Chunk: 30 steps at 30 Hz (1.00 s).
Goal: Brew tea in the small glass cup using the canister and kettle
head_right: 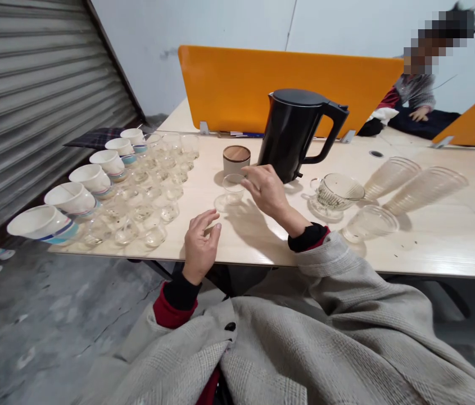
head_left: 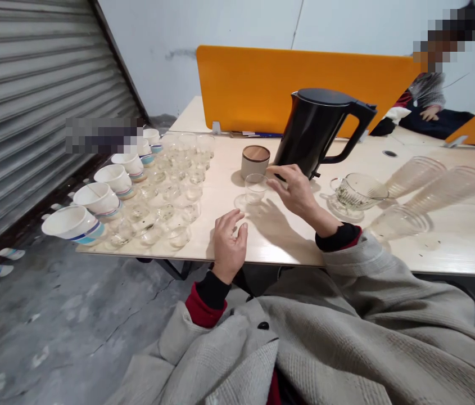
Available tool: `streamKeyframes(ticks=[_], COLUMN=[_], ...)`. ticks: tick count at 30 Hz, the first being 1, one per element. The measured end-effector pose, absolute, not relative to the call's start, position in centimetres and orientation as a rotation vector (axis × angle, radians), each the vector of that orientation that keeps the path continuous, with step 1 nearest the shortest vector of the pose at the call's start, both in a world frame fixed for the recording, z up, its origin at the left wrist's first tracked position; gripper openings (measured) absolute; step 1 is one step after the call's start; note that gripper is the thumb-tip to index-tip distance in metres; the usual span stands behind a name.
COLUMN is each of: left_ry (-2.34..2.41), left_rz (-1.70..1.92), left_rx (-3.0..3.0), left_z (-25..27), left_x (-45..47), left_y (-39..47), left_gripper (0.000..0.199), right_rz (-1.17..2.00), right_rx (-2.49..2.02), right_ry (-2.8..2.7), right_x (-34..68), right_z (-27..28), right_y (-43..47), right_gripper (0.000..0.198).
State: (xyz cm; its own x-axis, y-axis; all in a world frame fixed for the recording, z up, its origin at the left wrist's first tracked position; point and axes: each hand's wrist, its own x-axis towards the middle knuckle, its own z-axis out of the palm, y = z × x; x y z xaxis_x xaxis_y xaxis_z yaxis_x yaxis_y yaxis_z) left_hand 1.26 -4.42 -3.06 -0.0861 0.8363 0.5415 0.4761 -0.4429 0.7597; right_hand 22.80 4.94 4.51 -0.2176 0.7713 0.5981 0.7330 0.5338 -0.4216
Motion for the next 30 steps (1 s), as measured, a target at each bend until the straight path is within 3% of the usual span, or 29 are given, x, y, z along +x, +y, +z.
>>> streamKeyframes(ticks=[5, 13, 25, 30], left_ry=[1.407, 1.403, 1.42, 1.418], left_rz=[1.55, 1.541, 1.505, 1.507], left_rx=[1.881, 1.903, 1.927, 1.901], left_z=[-3.1, -3.1, -2.7, -2.7], left_x=[1.4, 1.4, 1.3, 1.4], left_y=[-4.4, -4.5, -4.9, -4.9], left_gripper=[0.021, 0.02, 0.02, 0.022], right_rz=[-0.004, 0.059, 0.108, -0.056], right_rx=[-1.356, -1.462, -1.507, -1.448], right_ry=[-1.828, -1.95, -1.909, -1.808], right_x=[24.0, 21.0, 19.4, 20.6], right_z=[5.2, 5.7, 5.0, 7.0], right_y=[7.8, 14.6, 17.1, 15.5], right_gripper=[0.041, 0.07, 0.045, 0.059])
